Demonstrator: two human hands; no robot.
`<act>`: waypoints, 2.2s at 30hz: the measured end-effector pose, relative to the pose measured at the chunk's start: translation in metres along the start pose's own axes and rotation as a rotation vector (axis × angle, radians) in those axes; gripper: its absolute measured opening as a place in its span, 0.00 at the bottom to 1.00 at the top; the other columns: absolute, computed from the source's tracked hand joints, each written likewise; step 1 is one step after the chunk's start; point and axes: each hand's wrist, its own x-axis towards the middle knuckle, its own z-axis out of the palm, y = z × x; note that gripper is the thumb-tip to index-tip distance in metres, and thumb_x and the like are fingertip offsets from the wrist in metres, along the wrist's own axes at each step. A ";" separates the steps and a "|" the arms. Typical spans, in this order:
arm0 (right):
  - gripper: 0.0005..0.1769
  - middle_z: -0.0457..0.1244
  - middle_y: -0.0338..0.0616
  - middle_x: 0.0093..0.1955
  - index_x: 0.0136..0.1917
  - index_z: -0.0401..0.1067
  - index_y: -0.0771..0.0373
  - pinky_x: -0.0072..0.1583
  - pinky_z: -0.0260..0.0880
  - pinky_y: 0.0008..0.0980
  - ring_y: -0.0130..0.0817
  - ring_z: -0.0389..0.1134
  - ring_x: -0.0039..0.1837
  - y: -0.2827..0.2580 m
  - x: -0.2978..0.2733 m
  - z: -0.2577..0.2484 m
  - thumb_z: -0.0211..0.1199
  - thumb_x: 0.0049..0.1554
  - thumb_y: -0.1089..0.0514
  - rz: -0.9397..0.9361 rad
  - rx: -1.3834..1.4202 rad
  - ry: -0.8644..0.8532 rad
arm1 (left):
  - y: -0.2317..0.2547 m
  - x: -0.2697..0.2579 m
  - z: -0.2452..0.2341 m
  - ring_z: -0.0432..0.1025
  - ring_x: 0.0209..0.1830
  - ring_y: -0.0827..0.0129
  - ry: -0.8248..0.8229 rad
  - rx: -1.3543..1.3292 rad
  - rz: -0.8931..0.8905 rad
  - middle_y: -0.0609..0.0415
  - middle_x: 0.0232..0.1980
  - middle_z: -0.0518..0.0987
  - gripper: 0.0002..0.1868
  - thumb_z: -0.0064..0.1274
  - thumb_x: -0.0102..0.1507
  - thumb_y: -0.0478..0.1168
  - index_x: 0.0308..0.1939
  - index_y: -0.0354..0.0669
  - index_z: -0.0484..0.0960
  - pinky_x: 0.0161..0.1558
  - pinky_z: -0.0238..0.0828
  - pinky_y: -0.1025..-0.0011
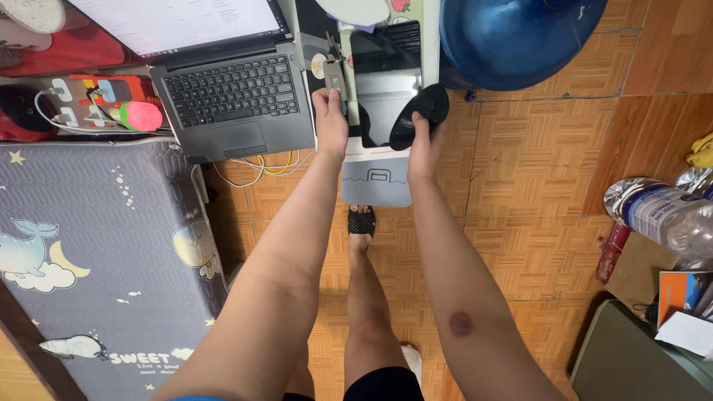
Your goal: The person organizes a cluttered desk by moving a laptop, a tablet, a mouse, keys, and a face mask. They arrange these items on a white surface and a small stool, then pick up a blue shark plush toy from the bed.
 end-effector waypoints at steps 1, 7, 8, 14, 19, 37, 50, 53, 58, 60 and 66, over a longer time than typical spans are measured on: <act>0.34 0.63 0.50 0.70 0.72 0.64 0.67 0.73 0.57 0.35 0.41 0.62 0.72 -0.001 0.001 0.004 0.62 0.57 0.49 0.019 0.008 -0.015 | -0.001 0.001 -0.002 0.68 0.49 0.66 -0.013 -0.016 0.005 0.54 0.49 0.74 0.16 0.37 0.73 0.50 0.55 0.44 0.68 0.58 0.63 0.69; 0.41 0.59 0.49 0.73 0.75 0.59 0.65 0.75 0.50 0.36 0.41 0.57 0.76 0.000 0.009 0.020 0.64 0.54 0.45 0.160 0.028 0.075 | -0.004 0.005 -0.004 0.66 0.47 0.67 -0.056 -0.045 0.002 0.54 0.47 0.73 0.15 0.37 0.74 0.50 0.53 0.44 0.68 0.56 0.64 0.69; 0.42 0.58 0.49 0.74 0.75 0.59 0.64 0.75 0.49 0.37 0.41 0.56 0.76 0.000 0.010 0.022 0.64 0.53 0.44 0.176 0.029 0.091 | -0.003 0.005 -0.004 0.66 0.46 0.68 -0.061 -0.046 -0.008 0.54 0.47 0.73 0.15 0.37 0.74 0.50 0.53 0.44 0.68 0.55 0.64 0.69; 0.45 0.55 0.47 0.75 0.77 0.55 0.63 0.75 0.46 0.37 0.39 0.52 0.77 -0.001 0.014 0.028 0.64 0.52 0.43 0.231 0.032 0.111 | 0.001 0.010 0.001 0.65 0.47 0.70 -0.073 -0.133 0.011 0.56 0.47 0.72 0.14 0.37 0.73 0.50 0.53 0.44 0.68 0.56 0.62 0.71; 0.44 0.59 0.49 0.73 0.75 0.58 0.66 0.74 0.50 0.36 0.40 0.57 0.75 0.000 0.024 0.029 0.65 0.53 0.43 0.183 0.129 0.084 | 0.003 0.017 0.006 0.63 0.48 0.70 -0.079 -0.206 0.012 0.56 0.47 0.70 0.14 0.38 0.74 0.49 0.53 0.44 0.68 0.58 0.60 0.71; 0.36 0.64 0.51 0.68 0.71 0.65 0.69 0.71 0.58 0.34 0.39 0.63 0.71 -0.009 0.037 0.003 0.60 0.56 0.45 0.053 -0.153 -0.061 | 0.015 0.016 0.006 0.66 0.51 0.69 -0.053 -0.141 0.007 0.55 0.50 0.74 0.17 0.37 0.73 0.52 0.54 0.44 0.68 0.60 0.61 0.70; 0.39 0.59 0.47 0.71 0.76 0.57 0.63 0.71 0.56 0.35 0.37 0.59 0.73 0.002 0.004 -0.018 0.59 0.56 0.48 0.207 -0.084 -0.080 | 0.014 -0.019 -0.012 0.67 0.44 0.73 -0.133 -0.315 -0.173 0.57 0.47 0.71 0.14 0.38 0.72 0.52 0.52 0.49 0.64 0.43 0.72 0.72; 0.40 0.58 0.49 0.73 0.77 0.55 0.65 0.74 0.57 0.37 0.40 0.59 0.75 0.013 0.001 -0.022 0.62 0.57 0.49 0.179 0.105 -0.057 | 0.009 -0.013 -0.010 0.63 0.43 0.69 -0.097 -0.251 -0.154 0.54 0.46 0.70 0.14 0.38 0.73 0.51 0.55 0.48 0.65 0.41 0.65 0.70; 0.43 0.58 0.49 0.73 0.78 0.56 0.61 0.72 0.59 0.39 0.41 0.60 0.74 0.006 -0.002 -0.021 0.61 0.54 0.45 0.245 0.017 -0.071 | 0.003 0.003 -0.009 0.68 0.51 0.71 -0.123 -0.186 0.027 0.53 0.53 0.75 0.14 0.38 0.76 0.51 0.58 0.47 0.66 0.53 0.66 0.76; 0.44 0.58 0.47 0.73 0.78 0.55 0.58 0.71 0.56 0.38 0.39 0.58 0.74 0.000 -0.003 -0.016 0.61 0.53 0.44 0.305 0.029 -0.038 | 0.010 0.007 -0.007 0.68 0.52 0.70 -0.169 -0.230 0.004 0.52 0.54 0.75 0.14 0.38 0.76 0.51 0.59 0.48 0.65 0.53 0.67 0.75; 0.42 0.57 0.46 0.74 0.76 0.57 0.60 0.75 0.47 0.40 0.41 0.54 0.77 0.013 -0.002 -0.002 0.61 0.53 0.44 0.339 0.164 0.073 | 0.039 -0.001 -0.009 0.69 0.54 0.65 -0.251 -0.279 -0.215 0.53 0.57 0.72 0.14 0.36 0.72 0.54 0.57 0.55 0.62 0.48 0.75 0.56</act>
